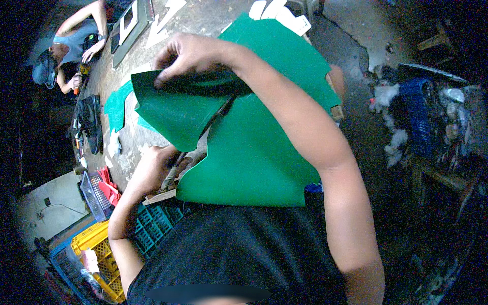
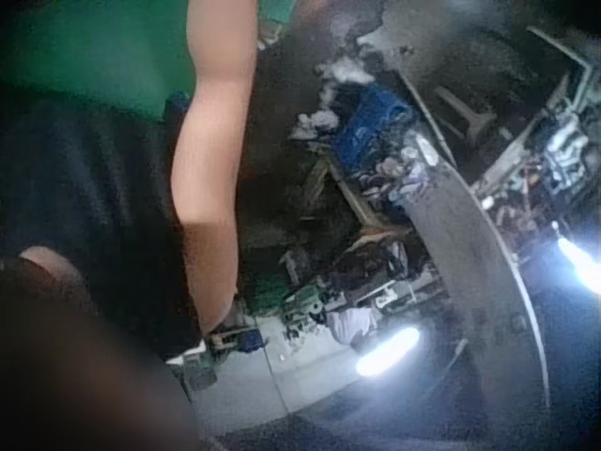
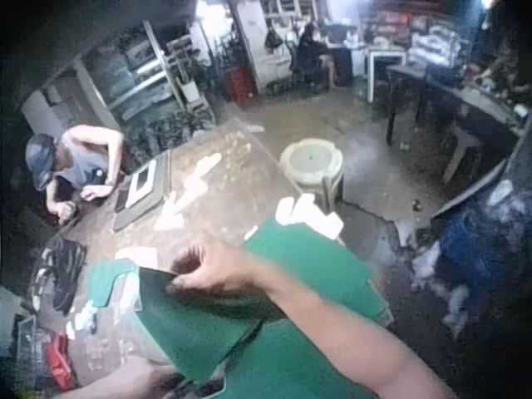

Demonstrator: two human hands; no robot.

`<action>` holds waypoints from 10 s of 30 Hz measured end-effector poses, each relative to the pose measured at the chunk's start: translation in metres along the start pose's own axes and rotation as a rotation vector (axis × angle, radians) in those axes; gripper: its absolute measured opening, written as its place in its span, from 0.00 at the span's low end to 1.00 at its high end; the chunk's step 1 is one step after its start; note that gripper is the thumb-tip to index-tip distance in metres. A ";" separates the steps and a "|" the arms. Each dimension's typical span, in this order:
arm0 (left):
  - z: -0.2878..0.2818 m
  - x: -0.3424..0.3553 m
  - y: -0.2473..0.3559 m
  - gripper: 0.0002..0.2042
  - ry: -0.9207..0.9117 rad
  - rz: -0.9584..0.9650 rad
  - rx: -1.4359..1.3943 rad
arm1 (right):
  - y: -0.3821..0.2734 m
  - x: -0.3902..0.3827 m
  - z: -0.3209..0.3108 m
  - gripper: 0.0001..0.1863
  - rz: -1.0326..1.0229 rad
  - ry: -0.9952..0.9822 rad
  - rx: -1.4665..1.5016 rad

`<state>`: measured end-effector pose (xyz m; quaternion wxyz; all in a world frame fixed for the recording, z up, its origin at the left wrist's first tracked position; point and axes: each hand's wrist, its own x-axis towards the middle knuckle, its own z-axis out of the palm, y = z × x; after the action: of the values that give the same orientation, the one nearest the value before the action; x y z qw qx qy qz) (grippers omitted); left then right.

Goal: The person traces a pattern onto a green sheet using a white template and a pencil, then cuts the sheet along the traced lines with shears. The cut piece is placed on the table, and the person handles a white roll and some paper templates.

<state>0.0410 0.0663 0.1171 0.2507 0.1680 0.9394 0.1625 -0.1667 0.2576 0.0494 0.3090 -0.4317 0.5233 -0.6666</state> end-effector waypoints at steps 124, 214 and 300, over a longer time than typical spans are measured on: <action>0.133 -0.100 0.059 0.35 0.154 -0.094 -0.291 | 0.023 -0.329 0.090 0.27 0.152 0.799 0.900; 0.118 -0.071 0.086 0.38 0.235 -0.191 0.018 | -0.003 -0.076 0.035 0.08 -0.383 0.299 -0.630; 0.134 -0.095 0.053 0.41 0.398 0.033 -0.147 | -0.055 -0.238 0.200 0.25 0.144 1.107 0.072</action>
<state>0.2011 0.1054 0.0670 0.0691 0.1291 0.9532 0.2644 0.1194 0.3915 0.0587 0.0476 0.0306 0.6124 -0.7885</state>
